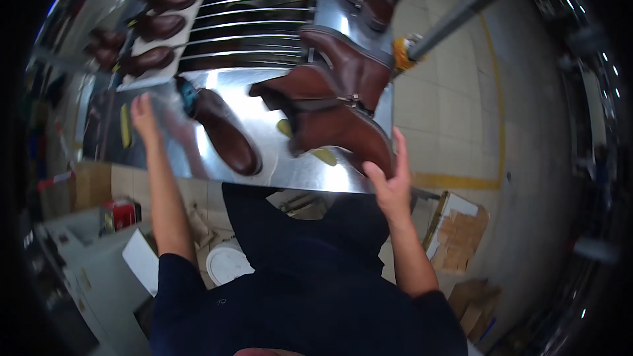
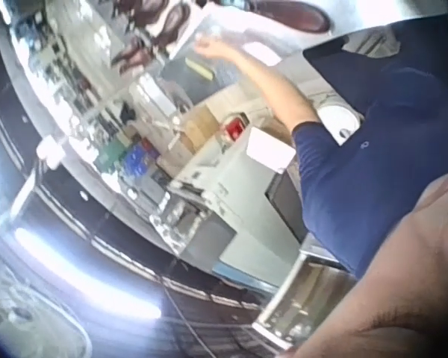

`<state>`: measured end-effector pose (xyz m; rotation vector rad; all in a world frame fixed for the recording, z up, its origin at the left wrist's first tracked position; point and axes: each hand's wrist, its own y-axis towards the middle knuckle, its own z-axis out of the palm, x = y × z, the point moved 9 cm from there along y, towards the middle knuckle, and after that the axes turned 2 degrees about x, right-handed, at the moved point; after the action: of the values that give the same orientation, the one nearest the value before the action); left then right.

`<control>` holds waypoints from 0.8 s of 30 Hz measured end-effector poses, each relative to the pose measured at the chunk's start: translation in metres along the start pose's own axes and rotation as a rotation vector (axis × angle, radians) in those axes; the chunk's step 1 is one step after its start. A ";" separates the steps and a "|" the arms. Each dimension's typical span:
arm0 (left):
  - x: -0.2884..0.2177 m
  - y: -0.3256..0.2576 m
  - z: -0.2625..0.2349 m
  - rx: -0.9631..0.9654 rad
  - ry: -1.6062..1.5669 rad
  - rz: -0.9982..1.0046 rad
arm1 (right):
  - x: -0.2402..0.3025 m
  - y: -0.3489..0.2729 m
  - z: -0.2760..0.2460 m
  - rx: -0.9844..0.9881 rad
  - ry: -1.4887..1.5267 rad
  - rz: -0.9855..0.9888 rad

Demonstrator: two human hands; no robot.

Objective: Inspecting and cleaning brown leather boots at a factory workbench.

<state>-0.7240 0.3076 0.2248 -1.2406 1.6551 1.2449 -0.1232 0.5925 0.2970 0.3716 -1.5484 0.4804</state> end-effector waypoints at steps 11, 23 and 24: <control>0.181 0.282 0.010 -0.097 -0.204 -0.292 | 0.003 0.099 0.054 0.003 -0.456 -0.086; 0.203 0.317 0.001 -0.520 -0.366 -0.492 | -0.011 0.123 0.062 -0.047 -0.089 0.236; 0.202 0.314 -0.003 -0.510 -0.370 -0.492 | -0.013 0.121 0.062 -0.057 -0.089 0.234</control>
<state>-1.0828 0.2726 0.1266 -1.4841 0.7235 1.5012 -0.2379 0.6633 0.2753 0.1695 -1.6976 0.6060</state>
